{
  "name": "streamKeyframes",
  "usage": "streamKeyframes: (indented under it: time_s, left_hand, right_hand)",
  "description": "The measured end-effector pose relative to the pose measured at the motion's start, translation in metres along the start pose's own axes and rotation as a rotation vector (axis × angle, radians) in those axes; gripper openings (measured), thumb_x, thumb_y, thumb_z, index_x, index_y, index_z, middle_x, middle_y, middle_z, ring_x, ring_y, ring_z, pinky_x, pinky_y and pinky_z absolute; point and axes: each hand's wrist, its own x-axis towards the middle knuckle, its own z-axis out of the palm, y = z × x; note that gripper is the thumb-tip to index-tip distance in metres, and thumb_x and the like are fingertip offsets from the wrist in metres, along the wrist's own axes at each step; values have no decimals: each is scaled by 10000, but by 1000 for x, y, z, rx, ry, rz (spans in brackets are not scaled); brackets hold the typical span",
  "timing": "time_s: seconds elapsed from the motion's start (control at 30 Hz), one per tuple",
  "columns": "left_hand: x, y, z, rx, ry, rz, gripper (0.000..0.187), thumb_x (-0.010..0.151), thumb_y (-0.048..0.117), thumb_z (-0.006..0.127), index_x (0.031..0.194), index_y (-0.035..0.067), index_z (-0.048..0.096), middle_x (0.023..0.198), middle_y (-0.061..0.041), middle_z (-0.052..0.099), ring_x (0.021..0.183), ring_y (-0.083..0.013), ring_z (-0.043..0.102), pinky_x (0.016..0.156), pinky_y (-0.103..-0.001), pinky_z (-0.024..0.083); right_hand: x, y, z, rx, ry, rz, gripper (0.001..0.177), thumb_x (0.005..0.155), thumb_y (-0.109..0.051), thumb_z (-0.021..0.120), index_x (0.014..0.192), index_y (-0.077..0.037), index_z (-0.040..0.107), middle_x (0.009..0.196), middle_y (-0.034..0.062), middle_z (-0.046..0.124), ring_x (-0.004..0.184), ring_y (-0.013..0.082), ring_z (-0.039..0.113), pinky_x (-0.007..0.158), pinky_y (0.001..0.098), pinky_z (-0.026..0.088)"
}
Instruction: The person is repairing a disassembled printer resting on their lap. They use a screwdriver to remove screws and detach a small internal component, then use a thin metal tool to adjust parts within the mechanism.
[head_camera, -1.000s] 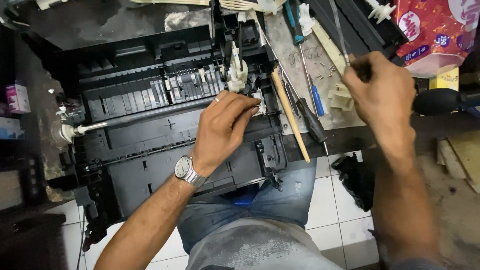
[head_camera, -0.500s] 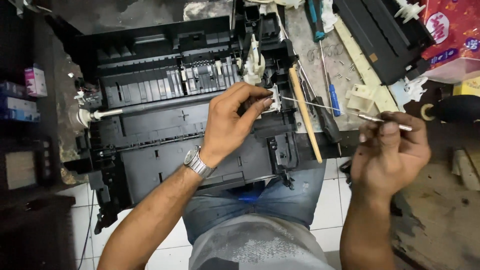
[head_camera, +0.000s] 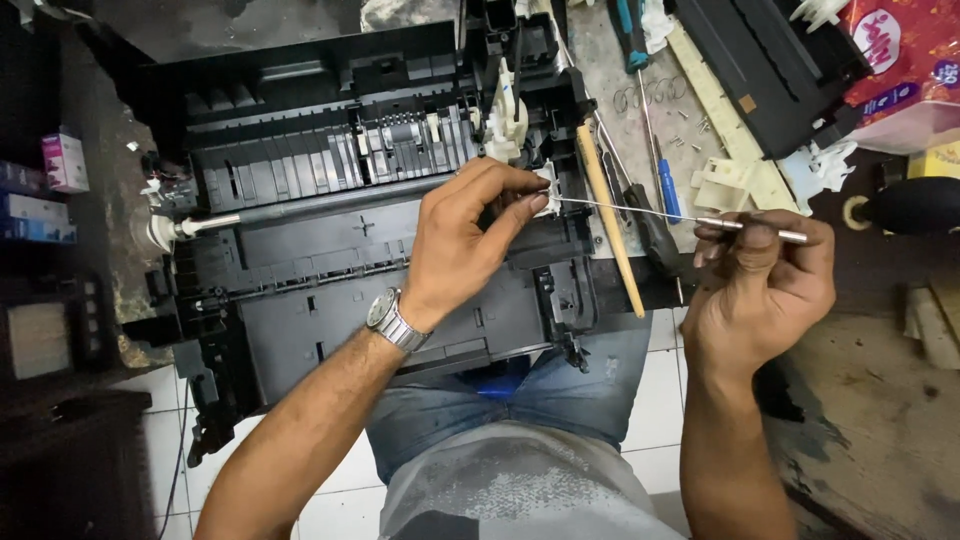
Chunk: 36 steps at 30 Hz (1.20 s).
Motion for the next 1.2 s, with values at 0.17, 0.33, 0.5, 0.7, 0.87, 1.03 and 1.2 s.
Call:
streamKeyframes:
  time_s: [0.17, 0.33, 0.5, 0.7, 0.87, 1.03, 1.2]
  left_hand:
    - [0, -1, 1, 8, -1, -2, 104, 991, 131, 692, 1058, 53, 712, 980, -52, 723, 855, -160, 646, 726, -264, 518]
    - [0, 0, 1, 13, -3, -6, 98, 992, 131, 686, 1050, 57, 715, 965, -45, 718, 848, -160, 636, 720, -268, 504]
    - [0, -1, 2, -17, -38, -9, 125, 999, 144, 673, 1082, 56, 706, 1004, -47, 714, 868, -163, 638, 741, -273, 518]
    - [0, 1, 0, -16, -76, 13, 201, 1007, 194, 656, 1141, 46, 681, 1087, -79, 717, 996, -212, 682, 866, -324, 561]
    - [0, -3, 0, 25, -20, 32, 166, 1024, 89, 578, 1130, 12, 682, 1015, -95, 710, 918, -209, 656, 801, -317, 543]
    - [-1, -12, 2, 97, 50, 94, 147, 1000, -4, 660, 1137, -31, 706, 947, -118, 746, 818, -209, 649, 727, -314, 538]
    - [0, -8, 1, 158, 112, 104, 64, 956, 29, 746, 1000, -17, 750, 893, -104, 769, 770, -203, 686, 709, -313, 557]
  right_hand:
    - [2, 4, -2, -28, 25, 1, 263, 1088, -265, 700, 1050, -65, 533, 915, 77, 563, 725, 204, 631, 630, 297, 563]
    - [2, 1, -1, -16, 16, -10, 264, 1090, -260, 699, 1052, -64, 526, 907, 83, 553, 711, 201, 601, 661, 307, 561]
    - [1, -1, -6, -81, 5, -97, 211, 1108, -228, 693, 1103, -53, 573, 963, 117, 654, 808, 196, 677, 720, 300, 603]
    - [3, -3, -8, -77, -16, -132, 236, 1102, -230, 697, 1097, -34, 564, 946, 151, 654, 841, 231, 683, 716, 327, 589]
    - [1, 0, -21, -108, -26, -134, 240, 1089, -218, 717, 1121, -32, 568, 965, 138, 638, 846, 223, 675, 730, 327, 597]
    - [-3, 8, -34, -163, -33, -179, 221, 1075, -168, 728, 1097, -9, 575, 994, 147, 633, 894, 249, 674, 781, 336, 591]
    - [-15, 12, -42, -289, -64, -141, 193, 1089, -127, 702, 1087, 10, 566, 974, 157, 640, 871, 248, 659, 753, 349, 602]
